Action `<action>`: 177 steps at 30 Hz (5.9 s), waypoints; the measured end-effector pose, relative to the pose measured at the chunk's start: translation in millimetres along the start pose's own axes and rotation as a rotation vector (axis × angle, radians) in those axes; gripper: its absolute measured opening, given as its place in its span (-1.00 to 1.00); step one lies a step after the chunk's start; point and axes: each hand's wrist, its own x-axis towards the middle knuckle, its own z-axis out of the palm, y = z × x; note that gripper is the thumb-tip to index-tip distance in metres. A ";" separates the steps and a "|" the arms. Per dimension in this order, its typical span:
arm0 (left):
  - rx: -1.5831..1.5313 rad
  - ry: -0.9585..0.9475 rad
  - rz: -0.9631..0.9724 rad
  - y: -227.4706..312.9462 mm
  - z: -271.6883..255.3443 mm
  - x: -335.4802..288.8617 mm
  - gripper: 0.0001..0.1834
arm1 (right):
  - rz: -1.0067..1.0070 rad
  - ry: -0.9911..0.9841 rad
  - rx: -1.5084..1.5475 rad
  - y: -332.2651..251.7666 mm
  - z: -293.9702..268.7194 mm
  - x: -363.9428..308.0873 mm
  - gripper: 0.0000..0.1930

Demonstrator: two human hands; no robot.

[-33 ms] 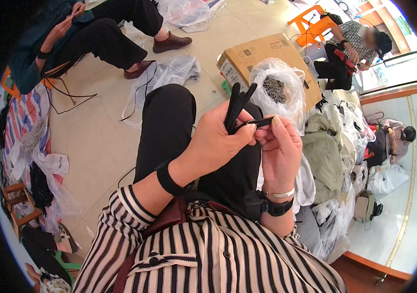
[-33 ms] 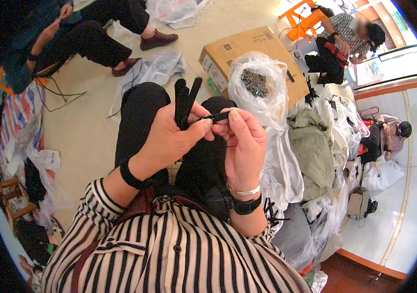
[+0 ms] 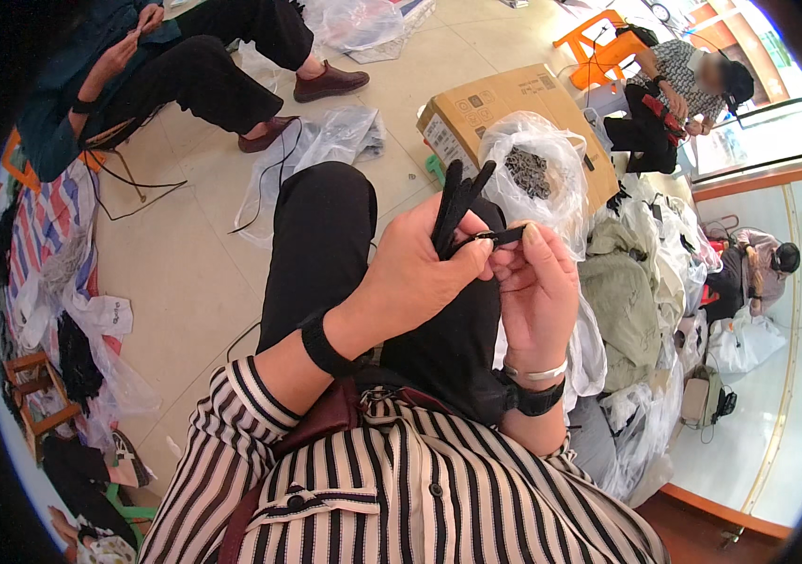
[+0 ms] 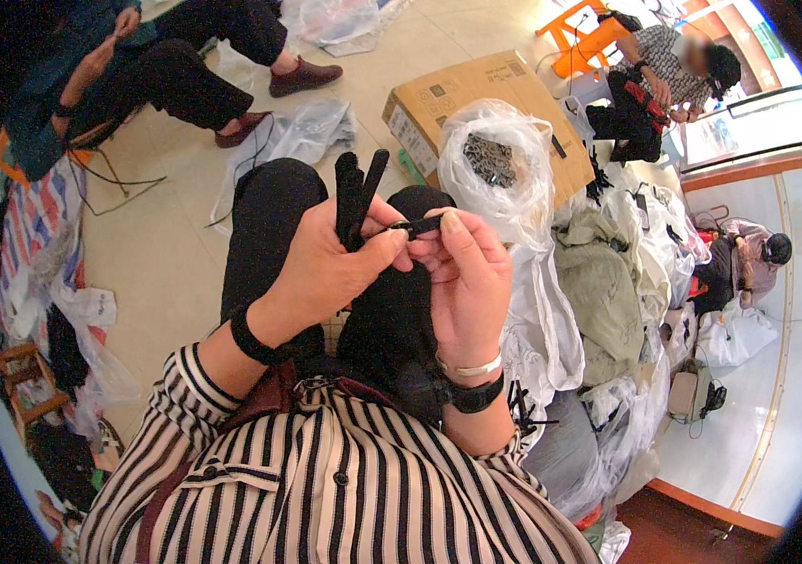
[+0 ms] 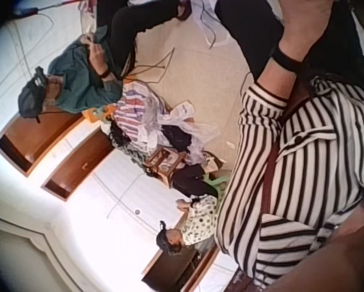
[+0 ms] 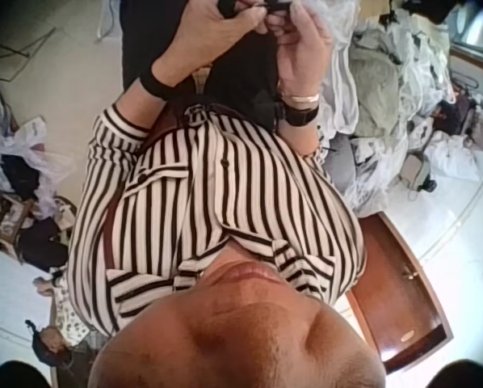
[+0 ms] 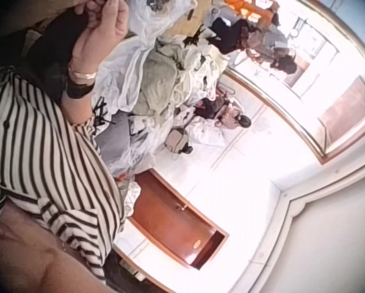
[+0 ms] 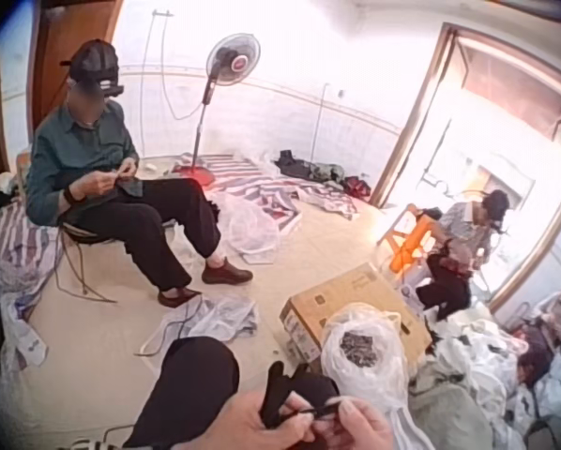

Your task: Manually assembling small black shoe components by hand while seated.

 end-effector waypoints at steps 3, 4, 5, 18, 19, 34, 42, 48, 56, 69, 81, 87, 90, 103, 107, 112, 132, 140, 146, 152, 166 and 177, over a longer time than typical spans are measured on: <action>-0.049 -0.027 0.035 1.1 0.8 1.5 -0.93 | 0.208 -0.059 0.286 3.9 -9.1 3.6 -0.81; -0.040 -0.063 0.010 5.2 -0.2 2.1 -0.93 | 0.250 -0.064 0.352 3.1 -8.6 3.1 -0.81; -0.031 -0.098 -0.018 7.6 -1.7 1.8 -0.92 | 0.294 -0.068 0.419 3.2 -8.0 2.0 -0.81; 0.229 -0.056 0.288 2.6 1.1 -1.9 -0.86 | 0.296 -0.101 0.388 1.3 -7.3 4.6 -0.80; 0.235 -0.057 0.264 2.4 1.1 -2.8 -0.85 | 0.287 -0.126 0.402 1.3 -7.5 4.4 -0.80; 0.215 0.014 0.123 1.1 9.6 -7.2 -0.89 | -0.405 0.142 -0.451 -2.0 18.2 -12.5 -0.85; 0.016 -0.049 -0.023 2.1 7.0 -7.2 -0.86 | 0.011 0.049 0.107 -2.1 5.0 -4.7 -0.84; -0.008 -0.075 0.002 1.8 6.0 -6.3 -0.88 | -0.039 0.056 0.052 -3.4 9.0 -5.2 -0.84; -0.122 -0.183 -0.069 10.3 -0.5 -2.6 -0.87 | -0.001 0.007 0.093 -8.6 9.3 -5.7 -0.83; -0.188 -0.215 -0.087 8.8 -3.2 0.3 -0.91 | 0.213 -0.145 0.398 -4.3 -3.0 -1.9 -0.83; -0.127 -0.187 -0.106 3.9 -5.3 0.9 -0.88 | -0.092 0.013 -0.027 -4.4 7.6 -7.0 -0.86; 0.036 -0.114 -0.055 -0.4 -1.9 0.1 -0.91 | -0.338 0.011 -0.360 -3.7 13.7 -9.5 -0.90; 0.141 -0.029 0.123 -7.4 0.7 -1.8 -0.92 | -0.471 0.024 -0.630 -1.2 17.0 -13.2 -0.93; 0.155 0.013 0.112 -10.1 3.6 -3.2 -0.90 | -0.387 0.079 -0.432 9.0 18.2 -14.8 -0.88; 0.089 -0.013 0.035 -8.5 3.6 -3.1 -0.89 | -0.372 0.056 -0.398 9.7 15.0 -15.5 -0.86; 0.061 0.002 0.028 -11.2 4.0 -2.9 -0.90 | -0.445 0.070 -0.516 13.5 18.0 -18.9 -0.92; 0.156 -0.194 -0.077 -0.5 -10.6 0.1 -0.87 | 0.000 -0.343 -0.527 -15.4 -14.4 -5.3 -0.83; -0.005 -0.399 0.002 -4.8 -7.3 2.5 -0.83 | 0.222 -0.425 0.073 -12.5 -31.5 -6.7 -0.85; 0.033 -0.387 0.011 0.9 -6.3 3.0 -0.82 | 0.190 -0.567 0.104 -10.1 -31.9 1.6 -0.79; 0.417 -0.230 0.332 -26.3 -25.0 2.0 -0.49 | 0.236 -0.330 -0.216 1.7 -21.2 -1.1 -0.71; 0.266 -0.082 0.411 -6.9 -65.8 -3.6 -0.64 | 0.378 -0.679 -0.367 -1.3 49.1 40.0 -0.77; 0.325 0.061 0.449 -3.6 -109.0 -2.9 -0.73 | 0.427 -0.673 -0.636 27.2 63.3 73.3 -0.78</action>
